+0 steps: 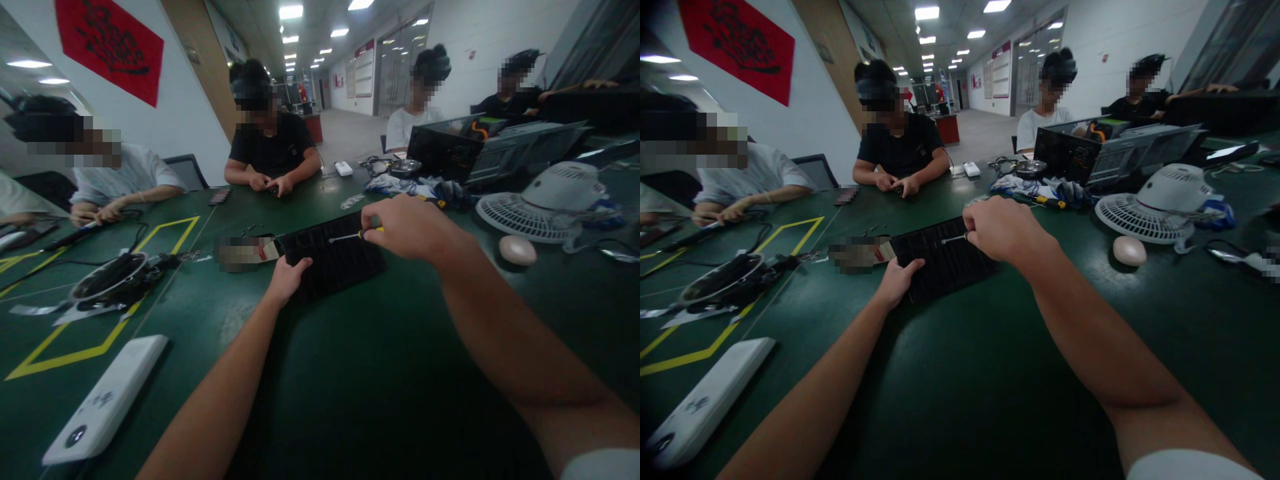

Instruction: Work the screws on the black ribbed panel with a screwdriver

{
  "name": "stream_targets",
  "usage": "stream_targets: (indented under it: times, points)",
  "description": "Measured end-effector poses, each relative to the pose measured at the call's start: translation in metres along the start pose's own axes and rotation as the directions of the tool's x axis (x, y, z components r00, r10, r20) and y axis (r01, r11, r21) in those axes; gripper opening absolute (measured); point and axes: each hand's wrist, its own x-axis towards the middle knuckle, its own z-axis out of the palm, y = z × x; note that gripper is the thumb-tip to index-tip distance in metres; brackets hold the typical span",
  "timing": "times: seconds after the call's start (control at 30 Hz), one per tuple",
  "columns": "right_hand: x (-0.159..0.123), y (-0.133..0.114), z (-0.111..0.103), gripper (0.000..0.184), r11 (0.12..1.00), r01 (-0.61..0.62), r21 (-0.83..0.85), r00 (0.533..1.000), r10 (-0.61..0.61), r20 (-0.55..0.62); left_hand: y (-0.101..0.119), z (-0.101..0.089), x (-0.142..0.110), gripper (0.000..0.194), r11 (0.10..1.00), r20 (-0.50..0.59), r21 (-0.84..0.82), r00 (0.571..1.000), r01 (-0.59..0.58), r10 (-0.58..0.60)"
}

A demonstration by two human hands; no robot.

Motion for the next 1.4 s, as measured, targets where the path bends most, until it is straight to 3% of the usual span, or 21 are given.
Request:
stream_targets:
  times: [0.87, 1.4]
  points:
    - [0.002, 0.004, -0.001, 0.020, 1.000, 0.002, 0.022, 1.000, -0.002, 0.021, 0.000, 0.002, 0.000, 0.045, 1.000, 0.009, 0.002, 1.000, 0.000, 0.000]
    - [-0.001, 0.012, -0.009, 0.021, 0.999, 0.031, 0.044, 0.998, -0.028, -0.053, -0.001, 0.001, 0.002, 0.045, 1.000, 0.007, -0.005, 1.000, 0.001, -0.001]
